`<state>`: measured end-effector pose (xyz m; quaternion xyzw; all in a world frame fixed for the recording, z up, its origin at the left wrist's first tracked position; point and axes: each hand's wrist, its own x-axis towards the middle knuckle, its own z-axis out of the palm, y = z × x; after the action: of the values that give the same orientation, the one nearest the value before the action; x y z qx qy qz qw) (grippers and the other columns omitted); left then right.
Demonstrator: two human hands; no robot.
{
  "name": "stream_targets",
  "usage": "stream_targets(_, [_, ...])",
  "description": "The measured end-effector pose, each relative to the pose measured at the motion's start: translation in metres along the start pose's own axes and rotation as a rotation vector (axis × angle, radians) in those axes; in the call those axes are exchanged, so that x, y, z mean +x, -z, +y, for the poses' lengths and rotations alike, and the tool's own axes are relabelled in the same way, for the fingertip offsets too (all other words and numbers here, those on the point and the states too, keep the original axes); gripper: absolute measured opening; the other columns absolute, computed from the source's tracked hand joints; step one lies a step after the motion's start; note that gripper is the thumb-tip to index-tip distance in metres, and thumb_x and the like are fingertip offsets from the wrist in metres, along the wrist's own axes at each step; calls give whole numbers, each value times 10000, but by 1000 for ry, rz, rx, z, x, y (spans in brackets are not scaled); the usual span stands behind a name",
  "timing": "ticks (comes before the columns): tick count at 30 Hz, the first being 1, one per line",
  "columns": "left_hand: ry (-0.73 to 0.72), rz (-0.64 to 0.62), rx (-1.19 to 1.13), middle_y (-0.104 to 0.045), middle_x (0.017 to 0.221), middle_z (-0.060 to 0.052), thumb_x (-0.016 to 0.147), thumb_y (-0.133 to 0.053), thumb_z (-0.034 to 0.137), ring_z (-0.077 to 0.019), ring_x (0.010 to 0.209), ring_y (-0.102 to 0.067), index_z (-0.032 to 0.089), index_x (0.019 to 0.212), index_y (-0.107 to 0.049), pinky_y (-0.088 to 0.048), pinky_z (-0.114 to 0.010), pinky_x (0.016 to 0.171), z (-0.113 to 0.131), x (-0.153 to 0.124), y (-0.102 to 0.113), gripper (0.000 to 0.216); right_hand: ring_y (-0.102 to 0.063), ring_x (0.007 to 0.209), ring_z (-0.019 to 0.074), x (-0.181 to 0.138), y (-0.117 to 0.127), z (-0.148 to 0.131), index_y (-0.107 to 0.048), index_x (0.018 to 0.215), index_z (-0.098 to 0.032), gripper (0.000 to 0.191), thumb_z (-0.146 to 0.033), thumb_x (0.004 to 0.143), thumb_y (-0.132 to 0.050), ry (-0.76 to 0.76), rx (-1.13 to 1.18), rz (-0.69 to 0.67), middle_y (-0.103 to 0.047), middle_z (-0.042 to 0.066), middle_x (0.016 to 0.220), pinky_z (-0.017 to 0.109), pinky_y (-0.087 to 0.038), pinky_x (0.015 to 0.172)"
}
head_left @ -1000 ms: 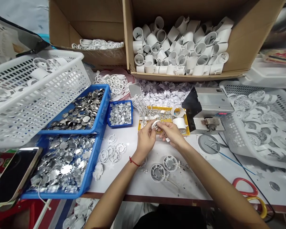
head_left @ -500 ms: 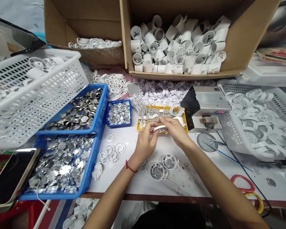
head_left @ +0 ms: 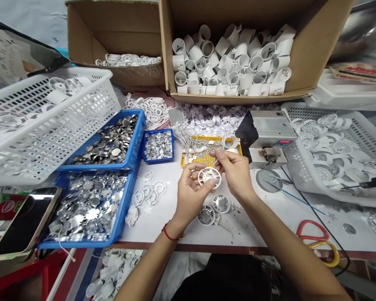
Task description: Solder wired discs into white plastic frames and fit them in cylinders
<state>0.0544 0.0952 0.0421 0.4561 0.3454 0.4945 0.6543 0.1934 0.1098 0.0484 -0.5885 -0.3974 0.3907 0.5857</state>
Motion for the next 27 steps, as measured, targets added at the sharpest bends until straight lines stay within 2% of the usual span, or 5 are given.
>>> stream_targets(6, [89,-154,339,-622,776,2,707,-710,204,-102,594,-559,175,960,-602,-507,-204,490,55,-9,17,277,-607,929,255,-28,61,-13,-512,1311,-193,615,-459,788,-693,412,-645,267,-648,125,1086,407,-491,755])
stream_targets(10, [25,-389,546,-671,878,-24,726,-625,126,-134,730,-597,163,944,-668,-485,-230,613,78,-13,12,225,-626,961,234,-53,57,-20,-617,1223,-251,304,-312,953,-493,634,-732,-372,-709,79,1002,401,-450,849])
stream_targets(14, [26,-403,618,-660,887,-18,712,-584,108,-136,744,-575,163,939,-665,-452,-238,629,79,-15,7,247,-630,687,176,-63,45,-19,-742,923,-243,212,-268,942,-533,493,-686,-535,-715,17,731,337,-419,723])
stream_targets(19, [94,-393,580,-576,799,18,674,-574,107,-101,642,-496,169,963,-602,-392,-215,556,68,-18,13,297,-663,764,166,-67,51,-20,-751,881,-241,225,-305,929,-541,103,-479,-781,-743,2,841,276,-482,707])
stream_targets(27, [47,-345,657,-535,721,38,673,-562,105,-106,617,-466,181,933,-603,-363,-234,559,50,-23,18,274,-674,778,172,-75,47,-2,-732,877,-218,109,-235,826,-637,-136,-444,-748,-747,11,874,288,-507,735])
